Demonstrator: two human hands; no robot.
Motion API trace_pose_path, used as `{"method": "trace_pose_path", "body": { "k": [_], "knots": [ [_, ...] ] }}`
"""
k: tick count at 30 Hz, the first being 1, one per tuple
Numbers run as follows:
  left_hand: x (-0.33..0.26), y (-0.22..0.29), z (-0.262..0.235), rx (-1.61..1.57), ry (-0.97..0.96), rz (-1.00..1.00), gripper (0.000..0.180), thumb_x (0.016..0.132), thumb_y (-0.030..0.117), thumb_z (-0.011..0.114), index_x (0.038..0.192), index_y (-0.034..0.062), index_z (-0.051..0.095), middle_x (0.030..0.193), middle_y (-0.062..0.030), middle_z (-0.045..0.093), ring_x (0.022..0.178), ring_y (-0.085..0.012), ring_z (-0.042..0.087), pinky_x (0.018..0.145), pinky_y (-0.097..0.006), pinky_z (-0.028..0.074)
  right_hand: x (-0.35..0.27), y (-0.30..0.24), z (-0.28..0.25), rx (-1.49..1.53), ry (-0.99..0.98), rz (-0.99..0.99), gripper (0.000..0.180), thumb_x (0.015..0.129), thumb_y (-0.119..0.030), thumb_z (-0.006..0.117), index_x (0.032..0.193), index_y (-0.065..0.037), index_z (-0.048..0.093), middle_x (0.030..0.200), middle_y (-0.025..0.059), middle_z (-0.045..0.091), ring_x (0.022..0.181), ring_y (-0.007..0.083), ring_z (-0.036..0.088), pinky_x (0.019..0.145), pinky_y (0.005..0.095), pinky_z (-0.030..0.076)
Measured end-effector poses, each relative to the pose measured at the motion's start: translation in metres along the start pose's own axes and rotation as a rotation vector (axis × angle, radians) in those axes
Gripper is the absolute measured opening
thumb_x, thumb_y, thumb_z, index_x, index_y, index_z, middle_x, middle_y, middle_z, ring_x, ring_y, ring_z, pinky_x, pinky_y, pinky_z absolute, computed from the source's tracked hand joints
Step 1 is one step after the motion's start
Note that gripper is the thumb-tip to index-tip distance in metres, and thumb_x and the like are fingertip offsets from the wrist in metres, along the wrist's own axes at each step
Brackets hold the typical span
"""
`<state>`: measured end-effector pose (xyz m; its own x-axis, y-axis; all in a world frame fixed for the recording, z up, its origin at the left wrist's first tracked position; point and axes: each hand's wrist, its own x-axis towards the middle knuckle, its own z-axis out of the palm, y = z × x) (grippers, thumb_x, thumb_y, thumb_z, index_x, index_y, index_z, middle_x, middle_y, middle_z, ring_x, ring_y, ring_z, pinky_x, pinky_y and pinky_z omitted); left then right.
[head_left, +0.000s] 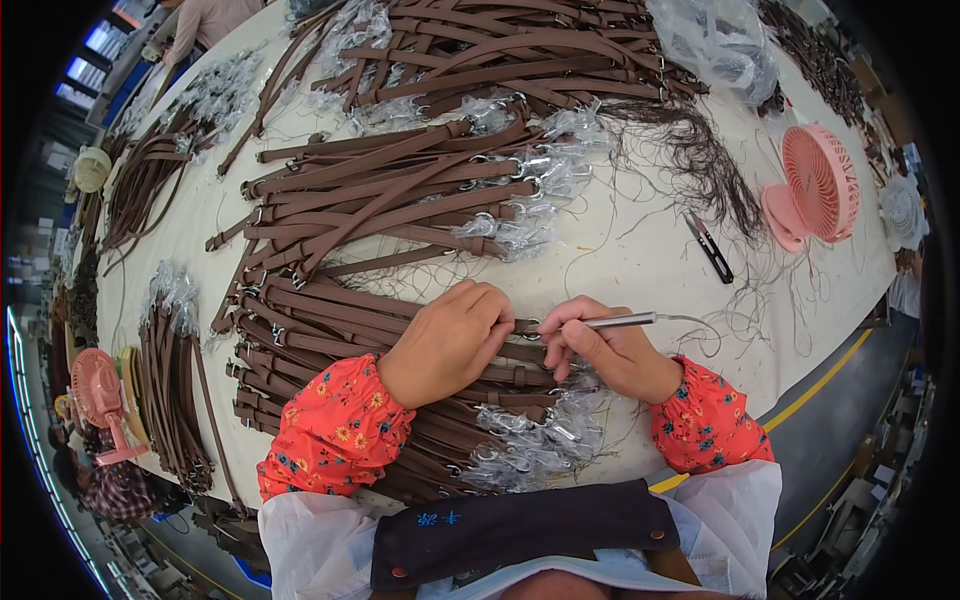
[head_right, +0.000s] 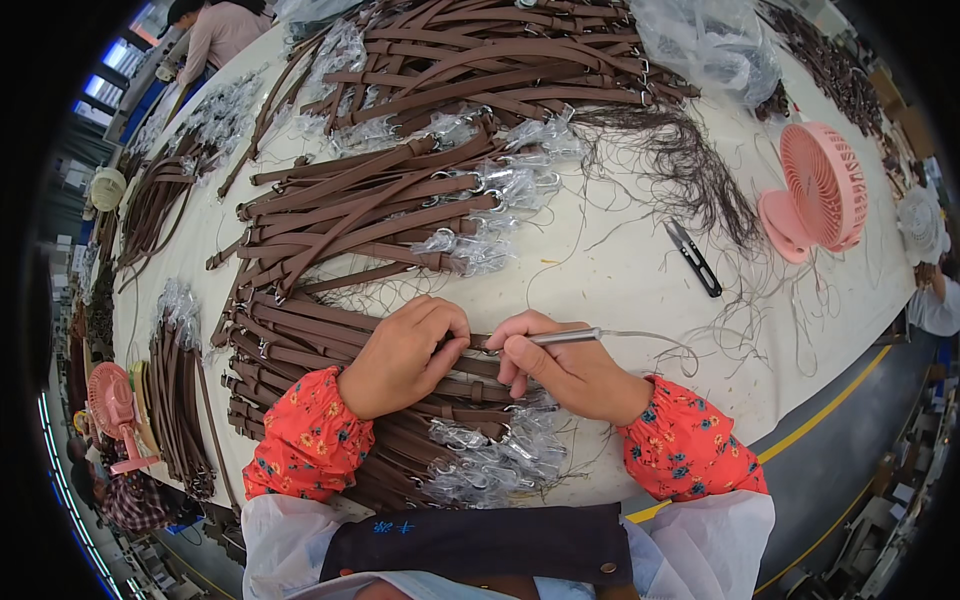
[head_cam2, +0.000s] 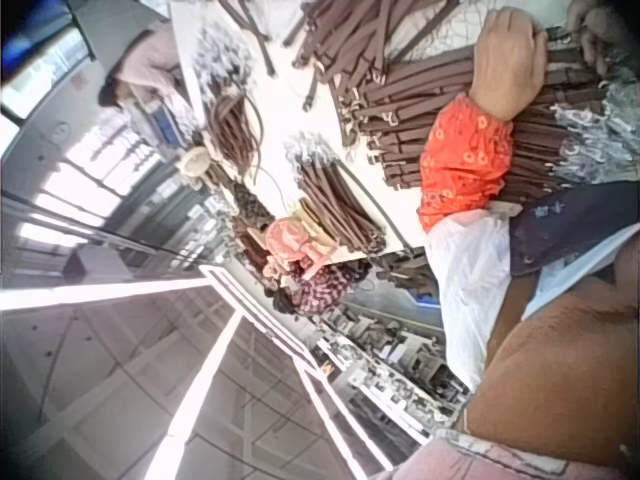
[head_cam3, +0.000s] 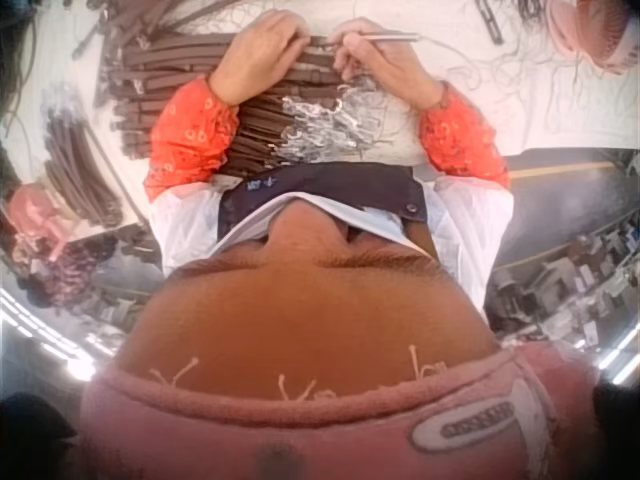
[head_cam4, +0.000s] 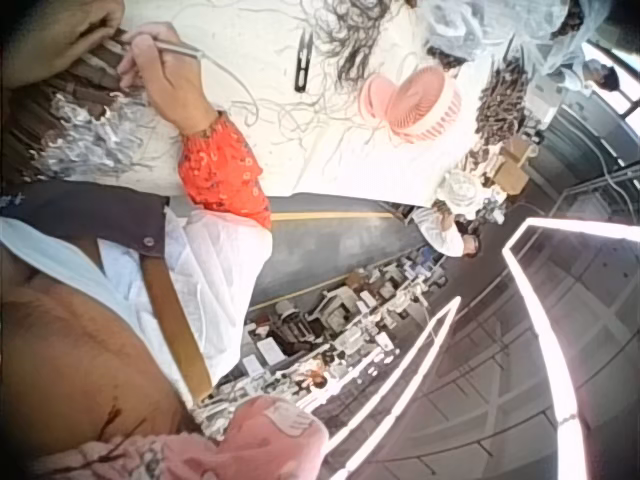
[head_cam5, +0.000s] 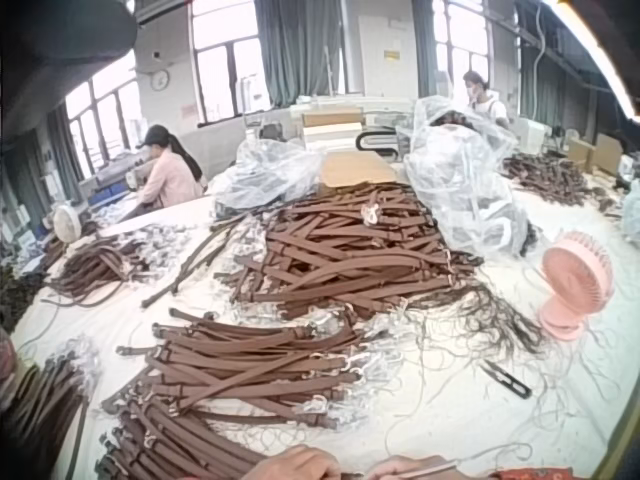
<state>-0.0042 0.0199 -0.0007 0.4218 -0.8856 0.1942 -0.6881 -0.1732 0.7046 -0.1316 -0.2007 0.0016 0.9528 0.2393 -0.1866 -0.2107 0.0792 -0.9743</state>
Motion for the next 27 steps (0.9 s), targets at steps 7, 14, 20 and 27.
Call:
{"method": "trace_pose_path", "body": {
  "k": [7, 14, 20, 27],
  "knots": [
    [0.001, 0.001, -0.002, -0.015, -0.008, -0.006, 0.014, 0.087, 0.001, 0.067, 0.096, 0.0019, 0.056, 0.092, -0.0136, 0.060, 0.088, -0.0359, 0.059, 0.077, -0.044, 0.048, 0.001, 0.000, 0.000, -0.009, 0.001, -0.001, 0.042, 0.110, -0.036, 0.043, 0.122, 0.003, 0.054, 0.094, 0.0121, 0.065, 0.079, 0.0161, 0.067, 0.074, 0.0289, 0.053],
    [-0.001, -0.001, 0.000, -0.035, 0.017, -0.020, 0.015, 0.087, -0.001, 0.066, 0.098, 0.0023, 0.056, 0.090, -0.0129, 0.060, 0.085, -0.0332, 0.058, 0.076, -0.041, 0.048, 0.000, 0.001, 0.000, -0.006, 0.005, -0.006, 0.040, 0.111, -0.033, 0.042, 0.121, 0.003, 0.055, 0.095, 0.0124, 0.065, 0.080, 0.0164, 0.067, 0.075, 0.0292, 0.054],
    [0.001, -0.002, -0.018, 0.163, 0.037, -0.087, 0.010, 0.089, 0.004, 0.068, 0.098, 0.0018, 0.064, 0.090, -0.0123, 0.065, 0.085, -0.0337, 0.063, 0.076, -0.040, 0.051, -0.003, 0.005, 0.001, -0.058, 0.090, -0.157, 0.029, 0.109, -0.025, 0.048, 0.119, 0.000, 0.059, 0.094, 0.0091, 0.068, 0.080, 0.0136, 0.067, 0.074, 0.0270, 0.053],
    [-0.005, -0.004, -0.039, -0.316, -0.567, -0.093, 0.010, 0.089, 0.011, 0.071, 0.097, 0.0046, 0.072, 0.093, -0.0124, 0.068, 0.084, -0.0338, 0.066, 0.073, -0.039, 0.053, 0.005, 0.003, 0.002, -0.466, 0.011, -0.369, 0.018, 0.104, -0.017, 0.057, 0.117, -0.006, 0.063, 0.096, 0.0106, 0.070, 0.081, 0.0234, 0.072, 0.073, 0.0328, 0.056]
  ]
}}
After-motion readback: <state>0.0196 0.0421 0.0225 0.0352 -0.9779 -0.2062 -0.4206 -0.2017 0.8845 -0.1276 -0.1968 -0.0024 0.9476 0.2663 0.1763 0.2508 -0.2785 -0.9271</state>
